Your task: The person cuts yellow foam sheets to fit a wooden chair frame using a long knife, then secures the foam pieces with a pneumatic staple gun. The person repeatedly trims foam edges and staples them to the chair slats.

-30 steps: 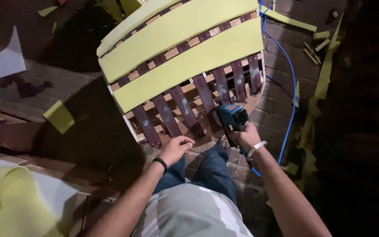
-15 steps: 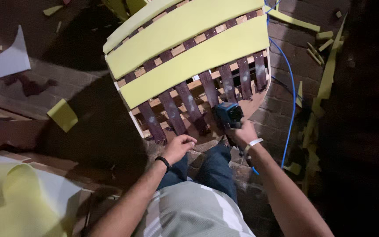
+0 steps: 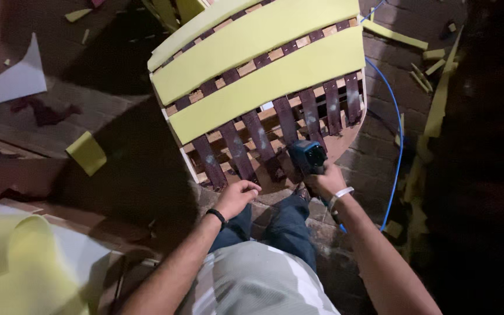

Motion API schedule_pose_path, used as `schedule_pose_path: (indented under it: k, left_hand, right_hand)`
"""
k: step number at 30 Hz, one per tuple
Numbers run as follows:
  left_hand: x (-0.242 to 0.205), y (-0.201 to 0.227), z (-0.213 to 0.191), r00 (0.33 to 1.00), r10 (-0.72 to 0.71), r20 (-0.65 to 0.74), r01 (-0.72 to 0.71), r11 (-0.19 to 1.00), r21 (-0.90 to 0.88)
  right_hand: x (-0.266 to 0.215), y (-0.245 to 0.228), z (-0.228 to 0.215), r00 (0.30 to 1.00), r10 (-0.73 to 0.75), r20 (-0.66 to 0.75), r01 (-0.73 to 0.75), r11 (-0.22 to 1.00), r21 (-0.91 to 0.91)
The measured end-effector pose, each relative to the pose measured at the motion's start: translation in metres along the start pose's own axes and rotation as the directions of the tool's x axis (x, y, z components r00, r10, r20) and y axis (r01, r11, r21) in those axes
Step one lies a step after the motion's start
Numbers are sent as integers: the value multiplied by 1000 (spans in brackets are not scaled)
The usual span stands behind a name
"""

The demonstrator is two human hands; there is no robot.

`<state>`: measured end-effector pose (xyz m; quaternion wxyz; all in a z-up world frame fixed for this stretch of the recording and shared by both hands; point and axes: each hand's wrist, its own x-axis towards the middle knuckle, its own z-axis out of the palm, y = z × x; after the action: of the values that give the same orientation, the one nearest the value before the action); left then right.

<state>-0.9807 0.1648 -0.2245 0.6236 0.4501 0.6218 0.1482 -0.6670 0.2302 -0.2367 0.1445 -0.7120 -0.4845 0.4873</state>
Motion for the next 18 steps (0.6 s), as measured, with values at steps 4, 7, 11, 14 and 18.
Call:
schedule_pose_path:
  k: [4,7,11,14,18]
  left_hand:
    - [4,-11,-6,998,61,-30,-64,991,-113]
    - [6,-15,-6,999,30,-23,-33,992,-125]
    - [5,-15,-9,999,44,-3,-44,987,-158]
    - [3,-12,-9,1000,13,1,-12,976,-219]
    - [4,-12,-7,1000,-15,-16,13,992,-125]
  right_hand:
    - [-13,2,-2,996,68,58,-85,917,390]
    - [-20,1,-7,994,104,17,-105,955,279]
    - [-19,-5,-4,994,88,59,-103,932,348]
    - [-18,-9,8,989,83,119,-116,945,305]
    - [-26,-15,29,983,67,171,-122,934,337]
